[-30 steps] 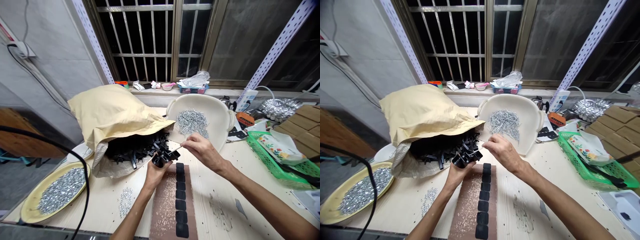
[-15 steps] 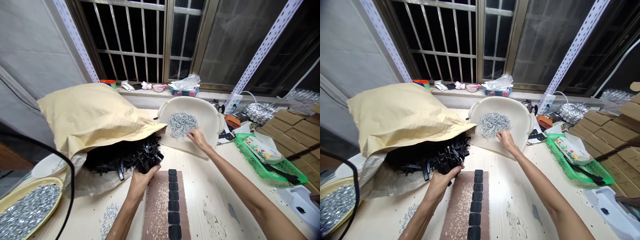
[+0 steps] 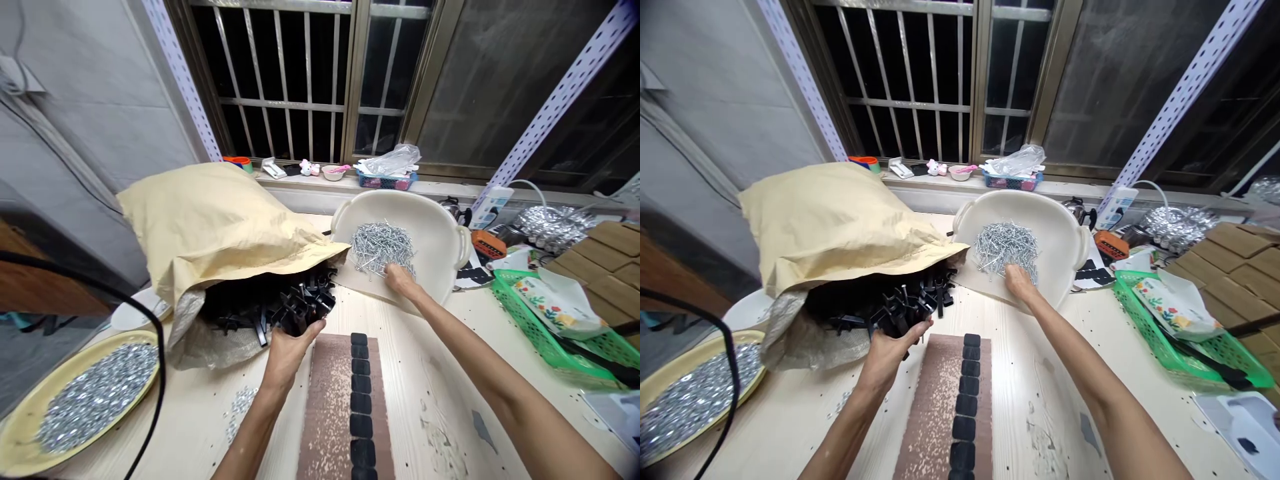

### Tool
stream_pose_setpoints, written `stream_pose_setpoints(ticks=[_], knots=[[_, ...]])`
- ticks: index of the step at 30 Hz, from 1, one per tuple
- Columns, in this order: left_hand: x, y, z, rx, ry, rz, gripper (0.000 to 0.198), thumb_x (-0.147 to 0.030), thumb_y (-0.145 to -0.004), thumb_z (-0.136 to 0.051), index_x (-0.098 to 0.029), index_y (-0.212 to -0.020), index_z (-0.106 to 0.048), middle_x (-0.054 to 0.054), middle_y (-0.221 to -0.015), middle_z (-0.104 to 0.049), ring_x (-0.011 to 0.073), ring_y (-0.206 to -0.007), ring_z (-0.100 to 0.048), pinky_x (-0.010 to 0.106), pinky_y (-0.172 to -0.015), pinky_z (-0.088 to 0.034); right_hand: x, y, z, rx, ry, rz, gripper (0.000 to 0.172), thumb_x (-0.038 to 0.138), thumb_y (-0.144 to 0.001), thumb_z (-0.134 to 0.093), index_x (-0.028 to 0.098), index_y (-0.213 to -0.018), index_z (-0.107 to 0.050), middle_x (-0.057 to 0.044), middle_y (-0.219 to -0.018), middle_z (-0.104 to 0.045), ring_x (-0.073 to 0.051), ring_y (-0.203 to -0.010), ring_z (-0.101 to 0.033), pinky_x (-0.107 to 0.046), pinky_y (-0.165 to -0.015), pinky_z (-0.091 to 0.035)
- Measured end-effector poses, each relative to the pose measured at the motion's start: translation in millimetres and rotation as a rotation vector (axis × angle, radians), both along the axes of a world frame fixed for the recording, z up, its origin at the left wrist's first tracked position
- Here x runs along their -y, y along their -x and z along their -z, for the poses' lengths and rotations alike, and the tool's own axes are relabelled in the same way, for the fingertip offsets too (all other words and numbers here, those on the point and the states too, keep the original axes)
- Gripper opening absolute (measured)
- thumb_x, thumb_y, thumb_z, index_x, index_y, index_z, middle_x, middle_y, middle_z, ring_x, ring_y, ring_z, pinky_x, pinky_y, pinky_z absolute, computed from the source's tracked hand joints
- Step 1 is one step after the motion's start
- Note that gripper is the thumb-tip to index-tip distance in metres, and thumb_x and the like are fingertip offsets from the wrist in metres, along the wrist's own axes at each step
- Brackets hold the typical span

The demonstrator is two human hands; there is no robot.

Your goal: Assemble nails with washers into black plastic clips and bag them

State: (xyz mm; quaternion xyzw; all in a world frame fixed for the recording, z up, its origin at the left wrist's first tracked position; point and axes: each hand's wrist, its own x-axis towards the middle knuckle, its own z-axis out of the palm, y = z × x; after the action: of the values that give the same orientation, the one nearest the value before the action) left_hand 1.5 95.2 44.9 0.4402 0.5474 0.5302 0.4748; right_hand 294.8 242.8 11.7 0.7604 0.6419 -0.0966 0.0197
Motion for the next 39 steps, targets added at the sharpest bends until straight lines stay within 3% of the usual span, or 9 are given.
stream_pose_setpoints(ticks=[4,8,10,13,18,29,34,37,39], knots=[[4.9,1.2,-0.6,0.023,-0.053,0.001,0.037,-0.032,-0.06,-0.077,-0.012,-0.091,-0.069,0.009,-0.091,-0.071,0.022,-0.086,-0.065,0.03,-0.073,-0.05,25.2,-13.4,-13.9,0.052,0.011,0.061,0.033,0.005,-0.072,-0.049,0.01,-0.101,-0.065,-0.02,-0.098,-0.065,-0.029,-0.095,-0.061,-0.033,-0.075,-0.043],[6.0,1.7,-1.2,0.068,-0.034,0.047,0.029,-0.034,-0.063,-0.074,-0.011,-0.081,-0.068,0.007,-0.076,-0.07,0.0181,-0.072,-0.064,0.026,-0.063,-0.049,52.7,-17.3,-45.6,0.008,-0.087,0.035,0.057,0.007,-0.075,-0.047,0.015,-0.132,-0.044,-0.014,-0.095,-0.066,-0.025,-0.088,-0.063,-0.036,-0.075,-0.047],[6.9,-1.3,-1.5,0.057,-0.027,0.07,0.029,-0.034,-0.063,-0.074,-0.011,-0.079,-0.068,0.007,-0.075,-0.069,0.0174,-0.069,-0.063,0.026,-0.061,-0.047,72.7,-3.2,-67.5,-0.275,-0.237,-0.11,0.065,0.013,-0.079,-0.048,0.021,-0.141,-0.029,-0.005,-0.086,-0.066,-0.017,-0.076,-0.063,-0.03,-0.071,-0.049],[9.5,-10.6,-3.9,-0.026,-0.042,0.066,0.031,-0.031,-0.059,-0.076,-0.012,-0.082,-0.068,0.006,-0.08,-0.07,0.0182,-0.073,-0.062,0.026,-0.065,-0.047,109.7,39.9,-99.9,-0.886,-0.554,-0.312,0.059,0.028,-0.086,-0.048,0.021,-0.141,-0.028,-0.002,-0.082,-0.061,-0.015,-0.067,-0.06,-0.03,-0.061,-0.053],[13.6,-24.4,-9.0,-0.101,-0.119,0.142,0.031,-0.026,-0.062,-0.074,-0.013,-0.089,-0.068,0.005,-0.088,-0.07,0.0195,-0.082,-0.061,0.027,-0.073,-0.046,149.6,111.0,-129.1,-1.231,-0.602,-0.499,0.07,0.022,-0.082,-0.055,0.032,-0.142,-0.021,0.004,-0.076,-0.057,-0.011,-0.061,-0.057,-0.029,-0.061,-0.052],[9.6,-28.9,-11.9,-0.153,-0.14,0.159,0.035,-0.024,-0.061,-0.074,-0.012,-0.094,-0.068,0.006,-0.087,-0.071,0.0222,-0.08,-0.063,0.029,-0.072,-0.048,155.8,130.6,-108.2,-1.2,-0.688,-0.51,0.028,0.027,-0.086,-0.054,0.026,-0.114,-0.051,0.001,-0.084,-0.063,-0.013,-0.079,-0.062,-0.028,-0.073,-0.049],[9.4,-25.1,-15.0,-0.184,-0.123,0.11,0.035,-0.029,-0.062,-0.073,-0.012,-0.091,-0.069,0.007,-0.089,-0.072,0.0249,-0.085,-0.064,0.033,-0.078,-0.048,143.8,105.4,-97.5,-1.03,-0.748,-0.573,0.023,0.033,-0.089,-0.05,0.026,-0.107,-0.061,-0.003,-0.104,-0.063,-0.015,-0.098,-0.057,-0.032,-0.086,-0.045],[16.6,-15.3,-25.4,-0.248,-0.107,0.042,0.034,-0.035,-0.061,-0.075,-0.012,-0.085,-0.069,0.008,-0.086,-0.072,0.0269,-0.085,-0.064,0.035,-0.077,-0.049,112.1,60.0,-79.4,-0.809,-0.724,-0.31,0.029,0.039,-0.091,-0.045,0.021,-0.105,-0.062,-0.006,-0.106,-0.062,-0.015,-0.095,-0.056,-0.027,-0.077,-0.046],[22.7,-10.0,-34.7,-0.246,-0.115,-0.019,0.035,-0.036,-0.06,-0.075,-0.014,-0.087,-0.069,0.007,-0.087,-0.072,0.0266,-0.085,-0.064,0.035,-0.078,-0.049,87.7,27.7,-60.9,-0.44,-0.551,-0.05,0.033,0.036,-0.093,-0.037,0.018,-0.1,-0.063,-0.007,-0.099,-0.063,-0.015,-0.089,-0.056,-0.025,-0.076,-0.043]])
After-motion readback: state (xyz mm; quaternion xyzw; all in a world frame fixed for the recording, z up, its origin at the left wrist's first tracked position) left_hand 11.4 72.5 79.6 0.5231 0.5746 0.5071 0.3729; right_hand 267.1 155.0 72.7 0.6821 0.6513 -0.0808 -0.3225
